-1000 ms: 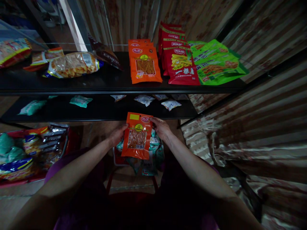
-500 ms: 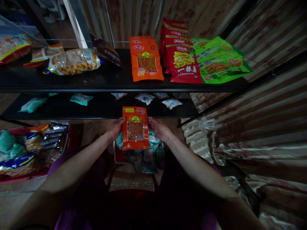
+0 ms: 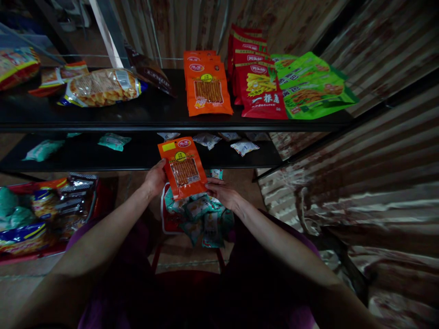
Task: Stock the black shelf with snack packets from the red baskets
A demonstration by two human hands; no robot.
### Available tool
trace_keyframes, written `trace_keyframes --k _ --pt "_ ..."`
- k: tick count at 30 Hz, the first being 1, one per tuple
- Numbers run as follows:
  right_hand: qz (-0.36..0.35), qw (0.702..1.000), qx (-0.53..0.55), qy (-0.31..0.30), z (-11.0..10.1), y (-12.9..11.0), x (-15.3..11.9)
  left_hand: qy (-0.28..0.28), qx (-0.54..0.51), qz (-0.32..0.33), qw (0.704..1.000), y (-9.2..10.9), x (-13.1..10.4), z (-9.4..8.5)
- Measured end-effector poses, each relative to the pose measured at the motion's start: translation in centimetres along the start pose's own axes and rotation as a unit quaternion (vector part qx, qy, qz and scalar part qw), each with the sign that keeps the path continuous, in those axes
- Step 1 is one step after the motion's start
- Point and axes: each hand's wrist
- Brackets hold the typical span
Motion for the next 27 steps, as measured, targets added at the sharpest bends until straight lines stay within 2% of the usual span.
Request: trace_keyframes --k 5,11,19,27 --pt "-0.009 1.0 -0.003 0.025 -0.2 -0.1 0.1 -0.021 -0.003 -0.015 1.0 0.3 -0.3 0.2" --pt "-0.005 0.998 0.01 0.067 0.3 -0.3 0.2 -0.042 0.006 -0.021 0.999 0.4 -0.4 -0.4" --pt "-0.029 0.994 0.049 0.088 0.0 -0.4 0.7 -0.181 0.079 -0.042 0.979 -0.3 -1.7 -0.8" --pt "-0.041 0.995 0.038 0.08 0.2 -0.5 0.7 -0.187 0.1 -0.022 0.977 -1.0 -1.2 -1.3"
Point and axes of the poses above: each hand's wrist, its own x-axis towards the middle knuckle, its own z-axis out of the palm, y = z × x, and after that the axes turned 12 degrees about -y, right-handed
